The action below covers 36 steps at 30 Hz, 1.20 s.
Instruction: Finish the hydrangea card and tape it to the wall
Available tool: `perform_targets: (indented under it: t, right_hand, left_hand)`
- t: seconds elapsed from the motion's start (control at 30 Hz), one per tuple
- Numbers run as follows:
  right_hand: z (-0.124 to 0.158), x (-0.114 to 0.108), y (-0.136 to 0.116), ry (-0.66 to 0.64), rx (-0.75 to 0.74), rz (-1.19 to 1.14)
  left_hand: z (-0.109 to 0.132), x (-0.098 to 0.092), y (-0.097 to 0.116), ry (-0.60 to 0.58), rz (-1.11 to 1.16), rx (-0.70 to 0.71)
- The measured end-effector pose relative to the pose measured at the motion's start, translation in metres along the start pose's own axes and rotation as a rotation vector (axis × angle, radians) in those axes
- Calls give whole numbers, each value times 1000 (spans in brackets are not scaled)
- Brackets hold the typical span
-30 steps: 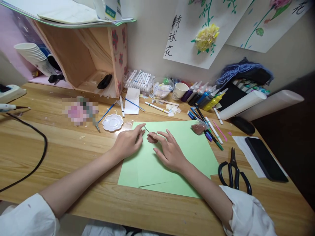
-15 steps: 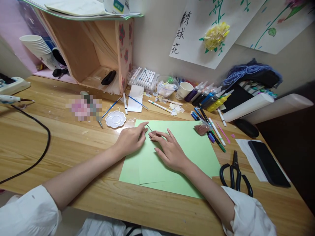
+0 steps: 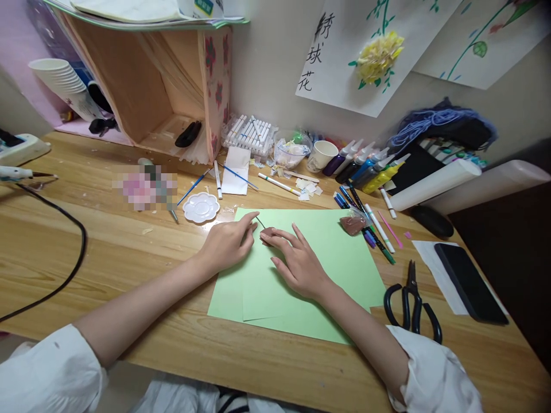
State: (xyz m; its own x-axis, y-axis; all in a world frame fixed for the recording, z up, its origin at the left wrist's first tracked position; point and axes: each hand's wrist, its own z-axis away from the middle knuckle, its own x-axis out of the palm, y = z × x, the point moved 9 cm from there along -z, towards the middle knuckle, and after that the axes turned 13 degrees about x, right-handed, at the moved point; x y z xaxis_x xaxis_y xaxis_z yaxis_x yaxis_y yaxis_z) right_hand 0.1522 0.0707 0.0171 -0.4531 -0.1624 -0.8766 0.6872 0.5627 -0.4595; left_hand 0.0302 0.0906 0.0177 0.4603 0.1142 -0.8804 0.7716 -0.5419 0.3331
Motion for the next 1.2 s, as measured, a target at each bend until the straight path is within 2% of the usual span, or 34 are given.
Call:
perform_targets:
  t: [0.1,0.23,0.4,0.6,0.73,0.9,1.07,1.2]
  right_hand:
    - [2,-4,2,54,-2,0]
    - [3,1,2,-1,-24,40]
    - [3,-1,0,18,-33,55]
    - [5,9,-1,-102,-76,79]
    - [4,6,-2,-69,-62,86]
    - [4,12,-4,-154,-83,70]
    - [3,6,-1,-86,-59,50]
    - [3,11,-2,-143,-64,58]
  left_hand:
    - [0,0,0,-1,11,-1]
    - [0,0,1,-6,7,4]
    - [0,0,1,-3,-11,14]
    - [0,0,2,-14,-24,23]
    - [0,0,2,-19,-19,21]
    - [0,0,3,-25,-38,27]
    - [-1,0,2,-28,-41,17]
    - [-2,-1,3,-28,-49,26]
